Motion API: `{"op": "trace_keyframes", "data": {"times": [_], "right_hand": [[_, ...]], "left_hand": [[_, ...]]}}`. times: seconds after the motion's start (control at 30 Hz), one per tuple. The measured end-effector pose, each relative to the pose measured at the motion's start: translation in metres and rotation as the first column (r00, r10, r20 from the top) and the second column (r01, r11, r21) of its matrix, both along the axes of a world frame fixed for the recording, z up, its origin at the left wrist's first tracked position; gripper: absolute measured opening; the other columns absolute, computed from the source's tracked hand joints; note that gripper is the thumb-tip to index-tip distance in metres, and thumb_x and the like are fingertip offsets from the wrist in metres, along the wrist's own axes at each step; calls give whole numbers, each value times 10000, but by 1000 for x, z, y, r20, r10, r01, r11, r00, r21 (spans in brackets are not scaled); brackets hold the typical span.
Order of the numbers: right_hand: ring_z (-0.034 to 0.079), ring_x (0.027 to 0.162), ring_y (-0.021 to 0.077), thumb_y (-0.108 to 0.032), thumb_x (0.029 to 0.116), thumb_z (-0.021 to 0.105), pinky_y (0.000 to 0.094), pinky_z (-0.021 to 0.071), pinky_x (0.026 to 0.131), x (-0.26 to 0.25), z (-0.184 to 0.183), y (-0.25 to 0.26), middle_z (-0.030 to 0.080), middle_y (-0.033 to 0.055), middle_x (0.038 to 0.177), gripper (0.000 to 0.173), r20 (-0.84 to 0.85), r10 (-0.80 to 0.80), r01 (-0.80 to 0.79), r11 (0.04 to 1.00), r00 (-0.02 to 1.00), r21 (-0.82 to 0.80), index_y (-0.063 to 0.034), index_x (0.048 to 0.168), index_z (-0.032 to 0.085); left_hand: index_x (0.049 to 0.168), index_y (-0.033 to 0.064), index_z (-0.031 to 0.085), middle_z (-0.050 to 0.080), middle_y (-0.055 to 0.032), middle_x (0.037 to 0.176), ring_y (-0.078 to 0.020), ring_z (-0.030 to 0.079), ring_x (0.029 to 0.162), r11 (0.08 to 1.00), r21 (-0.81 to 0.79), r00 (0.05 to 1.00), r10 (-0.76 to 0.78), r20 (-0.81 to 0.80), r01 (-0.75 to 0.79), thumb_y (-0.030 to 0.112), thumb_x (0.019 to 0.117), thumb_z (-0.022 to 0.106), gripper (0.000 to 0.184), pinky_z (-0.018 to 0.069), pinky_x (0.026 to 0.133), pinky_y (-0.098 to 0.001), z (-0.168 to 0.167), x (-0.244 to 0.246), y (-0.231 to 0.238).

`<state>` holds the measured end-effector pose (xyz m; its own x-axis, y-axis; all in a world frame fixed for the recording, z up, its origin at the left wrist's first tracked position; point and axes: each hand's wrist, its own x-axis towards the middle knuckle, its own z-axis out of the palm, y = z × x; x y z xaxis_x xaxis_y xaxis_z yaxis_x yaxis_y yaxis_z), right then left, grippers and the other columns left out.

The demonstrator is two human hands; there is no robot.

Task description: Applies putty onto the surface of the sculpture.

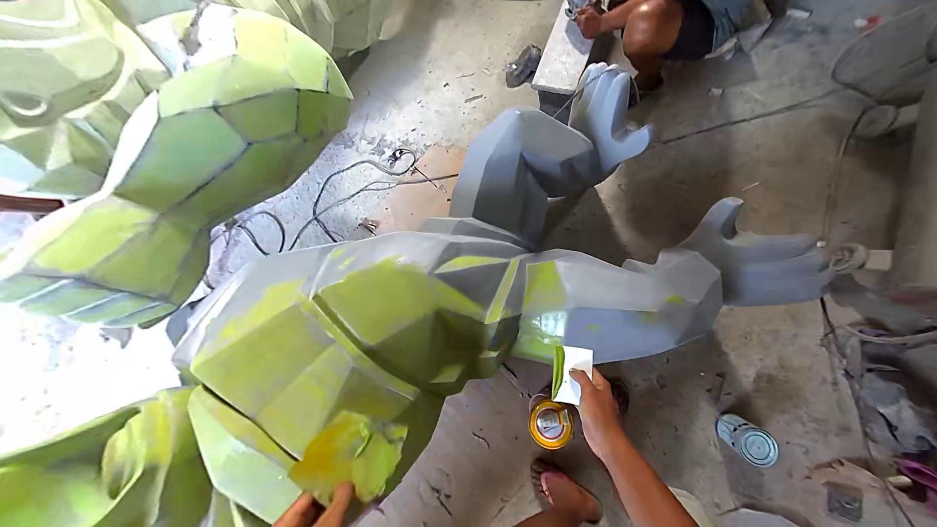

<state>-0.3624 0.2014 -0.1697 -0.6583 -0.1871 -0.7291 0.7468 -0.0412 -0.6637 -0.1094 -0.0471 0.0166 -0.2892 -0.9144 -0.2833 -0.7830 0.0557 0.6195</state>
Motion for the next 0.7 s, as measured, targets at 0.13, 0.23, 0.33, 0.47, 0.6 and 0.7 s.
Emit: {"op": "trace_keyframes", "data": {"times": [0.13,0.23,0.33,0.47,0.6,0.7], "right_hand": [[714,989,197,-103,1037,536,372,595,903,-14,2,0,725,165,1078,263,-16,0,1,1000,1000,28,56,1206,660],[709,991,183,-86,1036,536,356,585,912,-24,2,-6,724,161,1074,250,-13,-25,26,999,1000,46,58,1195,663],[706,1001,169,-109,1039,540,355,577,924,-34,-4,-20,730,143,1063,248,-9,-26,26,996,1000,80,38,1184,676],[716,985,174,-163,1044,543,394,580,918,-40,-24,-52,742,128,1041,262,-53,27,-17,986,998,166,-3,1173,704],[705,1021,217,-244,1030,549,459,556,946,-54,-29,-99,741,119,1047,293,-97,221,-160,890,970,426,-53,1156,732],[695,1045,274,-230,1030,540,511,552,948,-62,-40,-141,729,131,1072,286,-96,306,-200,797,947,570,-49,1131,737]], "left_hand": [[896,17,654,689,-12,717,-123,697,634,998,18,983,59,-173,-57,73,963,650,88,632,609,-332,-3,-80,-17],[860,37,649,661,1,688,-119,675,602,1000,-27,964,-20,-266,13,85,976,623,128,620,590,-313,-17,-131,-39],[847,41,627,647,3,686,-113,668,606,995,-62,947,-99,-307,84,77,985,613,143,617,602,-305,-34,-185,-73],[893,27,645,664,2,724,-95,678,638,974,-138,928,-216,-303,182,63,968,629,85,622,638,-310,-70,-248,-133],[968,-4,664,687,-19,789,-100,693,686,936,-171,893,-347,-285,309,86,975,636,94,626,681,-332,-116,-303,-196],[922,10,652,657,-11,760,-68,656,666,884,-224,869,-453,-200,410,128,959,652,124,589,664,-311,-141,-323,-235]]}}
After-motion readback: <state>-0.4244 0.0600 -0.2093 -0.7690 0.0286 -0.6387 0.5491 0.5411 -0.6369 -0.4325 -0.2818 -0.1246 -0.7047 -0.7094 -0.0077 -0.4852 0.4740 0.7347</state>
